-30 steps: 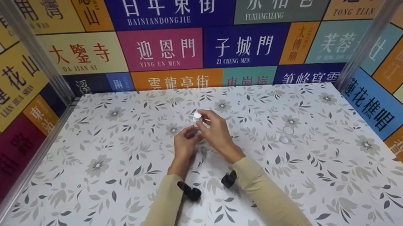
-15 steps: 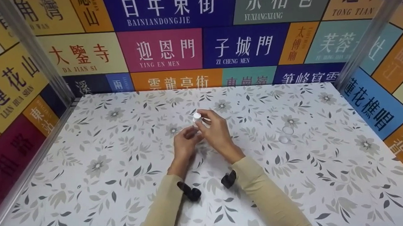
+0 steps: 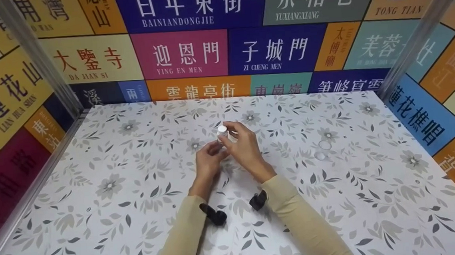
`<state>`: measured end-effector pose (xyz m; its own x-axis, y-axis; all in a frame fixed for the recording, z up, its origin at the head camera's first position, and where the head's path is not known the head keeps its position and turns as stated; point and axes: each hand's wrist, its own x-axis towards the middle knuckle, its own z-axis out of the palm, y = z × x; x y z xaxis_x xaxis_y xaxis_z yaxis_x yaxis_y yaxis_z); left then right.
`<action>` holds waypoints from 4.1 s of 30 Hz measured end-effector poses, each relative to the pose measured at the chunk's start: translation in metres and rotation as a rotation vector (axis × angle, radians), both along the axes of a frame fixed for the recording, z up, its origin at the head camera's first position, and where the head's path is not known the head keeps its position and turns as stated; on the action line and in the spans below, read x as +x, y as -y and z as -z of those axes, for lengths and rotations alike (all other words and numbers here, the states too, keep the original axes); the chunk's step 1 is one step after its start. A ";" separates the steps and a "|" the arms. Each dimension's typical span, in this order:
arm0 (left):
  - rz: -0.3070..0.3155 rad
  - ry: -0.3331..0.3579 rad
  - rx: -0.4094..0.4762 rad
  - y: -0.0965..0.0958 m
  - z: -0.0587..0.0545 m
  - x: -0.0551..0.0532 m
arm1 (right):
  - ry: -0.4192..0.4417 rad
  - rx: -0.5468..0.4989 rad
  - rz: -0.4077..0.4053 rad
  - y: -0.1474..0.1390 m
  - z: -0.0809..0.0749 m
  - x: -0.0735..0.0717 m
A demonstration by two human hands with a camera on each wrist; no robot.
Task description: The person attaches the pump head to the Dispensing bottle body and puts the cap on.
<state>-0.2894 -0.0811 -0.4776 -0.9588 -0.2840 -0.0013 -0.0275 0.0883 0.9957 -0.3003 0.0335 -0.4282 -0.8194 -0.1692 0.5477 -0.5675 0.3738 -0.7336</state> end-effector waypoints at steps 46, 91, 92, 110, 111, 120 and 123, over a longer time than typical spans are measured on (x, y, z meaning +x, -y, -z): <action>-0.007 -0.017 0.001 -0.001 0.000 0.000 | 0.035 -0.016 -0.017 0.001 0.000 0.001; -0.002 -0.011 0.007 0.000 -0.001 0.000 | 0.019 -0.030 -0.014 0.002 0.003 0.000; 0.000 -0.008 0.013 0.000 -0.001 0.001 | 0.026 -0.031 -0.010 0.002 0.002 0.000; 0.007 0.002 0.026 0.001 0.001 0.000 | 0.046 -0.016 -0.016 0.001 -0.001 0.002; 0.005 0.003 0.020 0.001 0.001 0.000 | 0.051 -0.014 -0.013 0.002 -0.001 0.003; -0.002 0.008 0.006 0.001 0.001 0.000 | 0.040 -0.022 0.009 0.004 -0.003 0.003; 0.004 0.007 0.012 0.001 0.001 0.000 | 0.043 -0.015 0.005 0.003 -0.002 0.002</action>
<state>-0.2890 -0.0823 -0.4781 -0.9600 -0.2799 -0.0116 -0.0343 0.0765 0.9965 -0.2978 0.0305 -0.4266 -0.8431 -0.1571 0.5143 -0.5335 0.3651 -0.7630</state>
